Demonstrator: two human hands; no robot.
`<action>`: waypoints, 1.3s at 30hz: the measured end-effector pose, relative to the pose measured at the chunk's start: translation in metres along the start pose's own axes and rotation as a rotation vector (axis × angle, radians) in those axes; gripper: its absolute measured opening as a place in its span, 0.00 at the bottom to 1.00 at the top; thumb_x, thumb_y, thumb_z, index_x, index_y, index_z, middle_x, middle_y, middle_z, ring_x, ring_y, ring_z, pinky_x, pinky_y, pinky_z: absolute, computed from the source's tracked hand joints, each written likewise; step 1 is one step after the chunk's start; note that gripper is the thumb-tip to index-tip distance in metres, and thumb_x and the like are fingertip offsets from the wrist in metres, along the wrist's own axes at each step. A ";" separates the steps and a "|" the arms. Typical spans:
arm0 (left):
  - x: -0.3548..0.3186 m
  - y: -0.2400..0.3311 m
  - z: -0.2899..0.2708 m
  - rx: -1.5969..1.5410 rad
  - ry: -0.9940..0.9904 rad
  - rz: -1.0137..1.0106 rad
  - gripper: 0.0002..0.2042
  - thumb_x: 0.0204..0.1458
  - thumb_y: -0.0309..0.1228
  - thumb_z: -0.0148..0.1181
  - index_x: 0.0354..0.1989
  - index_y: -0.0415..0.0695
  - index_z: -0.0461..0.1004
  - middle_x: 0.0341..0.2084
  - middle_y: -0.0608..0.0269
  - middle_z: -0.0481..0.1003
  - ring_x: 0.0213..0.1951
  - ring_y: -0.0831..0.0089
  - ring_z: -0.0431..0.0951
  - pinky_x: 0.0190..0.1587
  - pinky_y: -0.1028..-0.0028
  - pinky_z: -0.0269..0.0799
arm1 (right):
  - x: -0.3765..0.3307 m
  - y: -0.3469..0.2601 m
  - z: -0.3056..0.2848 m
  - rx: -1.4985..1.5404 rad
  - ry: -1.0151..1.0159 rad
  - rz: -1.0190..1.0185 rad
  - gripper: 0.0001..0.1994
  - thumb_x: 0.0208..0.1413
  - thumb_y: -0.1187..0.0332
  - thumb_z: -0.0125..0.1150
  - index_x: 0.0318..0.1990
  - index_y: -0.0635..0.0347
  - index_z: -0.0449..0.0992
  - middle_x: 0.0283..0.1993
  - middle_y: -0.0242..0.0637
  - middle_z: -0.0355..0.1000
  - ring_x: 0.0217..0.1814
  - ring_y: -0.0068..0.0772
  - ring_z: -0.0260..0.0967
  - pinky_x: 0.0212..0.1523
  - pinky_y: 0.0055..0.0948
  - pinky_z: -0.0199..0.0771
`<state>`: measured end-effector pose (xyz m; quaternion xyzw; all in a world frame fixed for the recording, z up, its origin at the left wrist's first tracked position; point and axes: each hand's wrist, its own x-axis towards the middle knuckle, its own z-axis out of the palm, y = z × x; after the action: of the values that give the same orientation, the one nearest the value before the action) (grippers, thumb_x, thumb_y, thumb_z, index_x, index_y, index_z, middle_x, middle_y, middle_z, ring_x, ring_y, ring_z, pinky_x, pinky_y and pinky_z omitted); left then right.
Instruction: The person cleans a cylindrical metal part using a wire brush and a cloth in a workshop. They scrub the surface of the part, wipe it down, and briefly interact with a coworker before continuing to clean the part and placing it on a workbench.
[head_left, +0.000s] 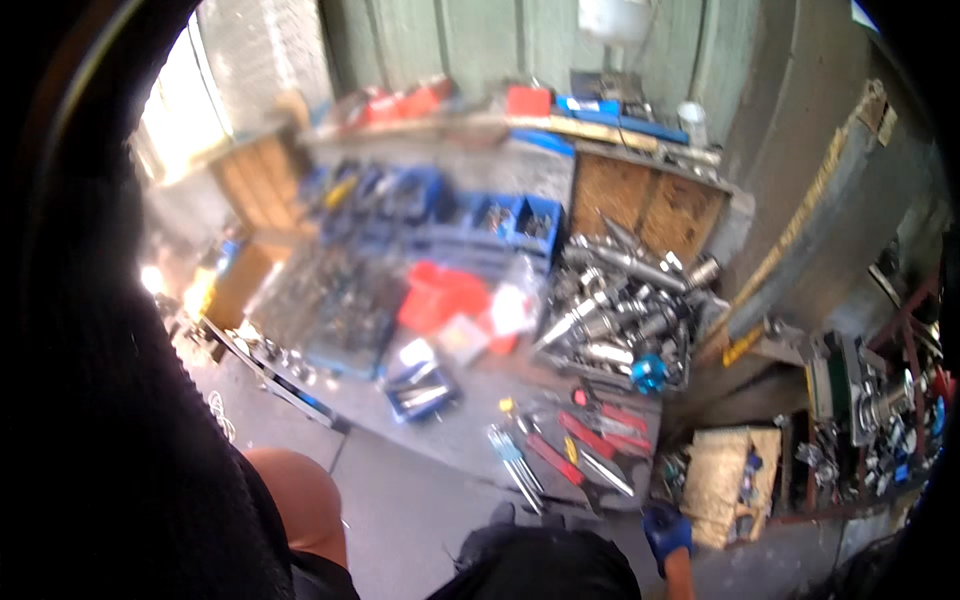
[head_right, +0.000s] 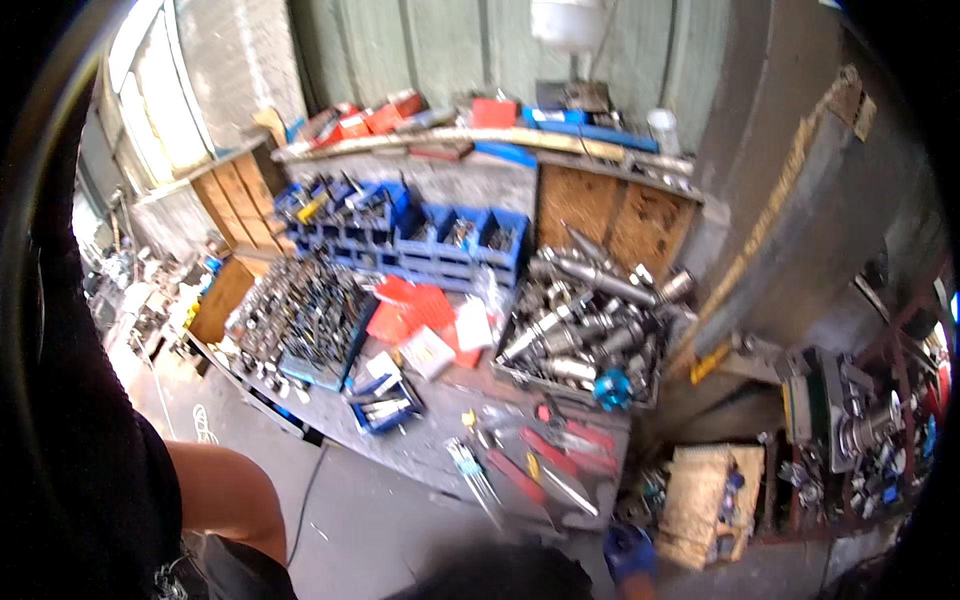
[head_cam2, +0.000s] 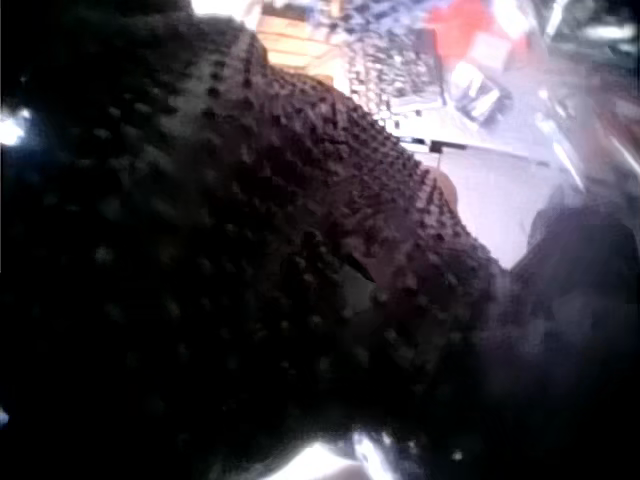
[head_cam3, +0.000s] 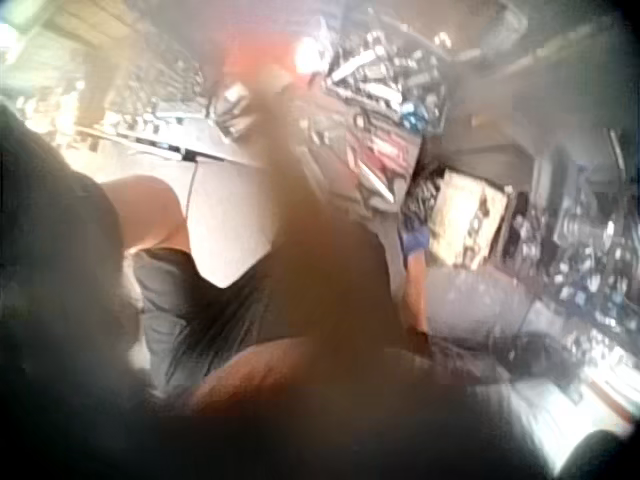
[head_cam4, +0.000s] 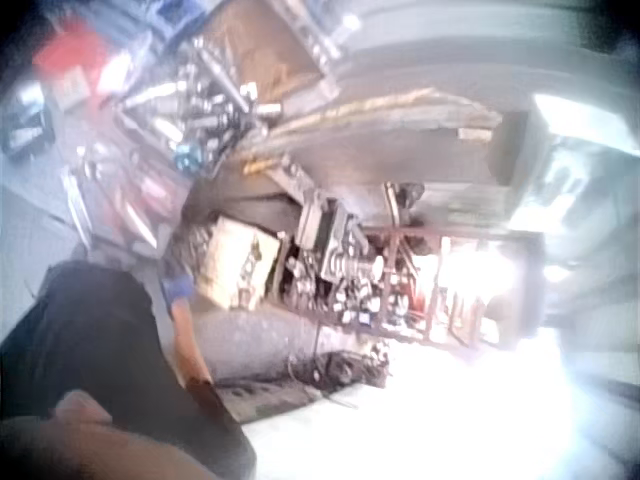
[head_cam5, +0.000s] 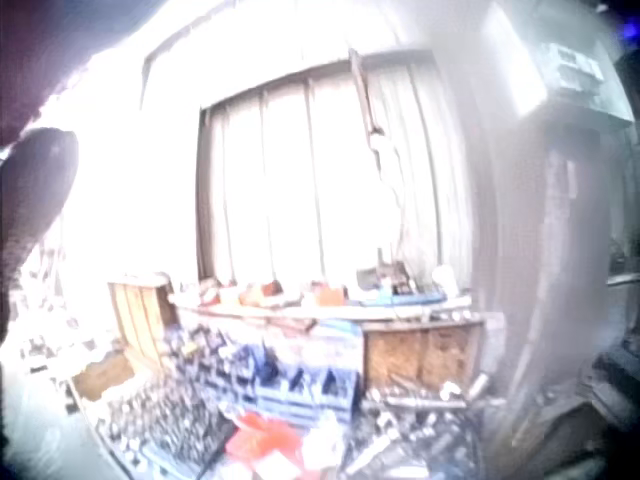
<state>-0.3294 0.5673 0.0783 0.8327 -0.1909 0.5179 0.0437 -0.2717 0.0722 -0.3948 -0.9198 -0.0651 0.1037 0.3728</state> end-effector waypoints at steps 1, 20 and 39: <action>-0.007 0.006 -0.007 0.023 0.003 -0.008 0.25 0.64 0.37 0.55 0.65 0.36 0.69 0.62 0.47 0.72 0.63 0.54 0.74 0.67 0.56 0.66 | 0.003 -0.040 -0.006 0.076 0.005 0.068 0.14 0.57 0.67 0.67 0.48 0.63 0.82 0.41 0.43 0.83 0.42 0.34 0.81 0.49 0.33 0.80; -0.027 0.064 0.039 -0.173 -0.209 0.020 0.25 0.70 0.39 0.47 0.69 0.34 0.65 0.66 0.44 0.68 0.66 0.53 0.71 0.71 0.54 0.61 | 0.010 -0.037 0.010 0.234 -0.057 0.175 0.13 0.60 0.64 0.68 0.51 0.55 0.83 0.40 0.42 0.84 0.38 0.31 0.81 0.43 0.31 0.80; -0.433 0.089 0.226 -0.508 -0.565 -1.079 0.14 0.60 0.25 0.60 0.52 0.33 0.77 0.48 0.48 0.80 0.52 0.59 0.79 0.58 0.64 0.73 | 0.003 -0.069 -0.018 0.049 -0.003 0.230 0.15 0.60 0.54 0.61 0.51 0.43 0.82 0.43 0.51 0.79 0.44 0.62 0.77 0.44 0.51 0.79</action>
<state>-0.3395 0.5416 -0.4177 0.8792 0.1328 0.1238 0.4404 -0.2670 0.1095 -0.3343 -0.9116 0.0427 0.1488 0.3808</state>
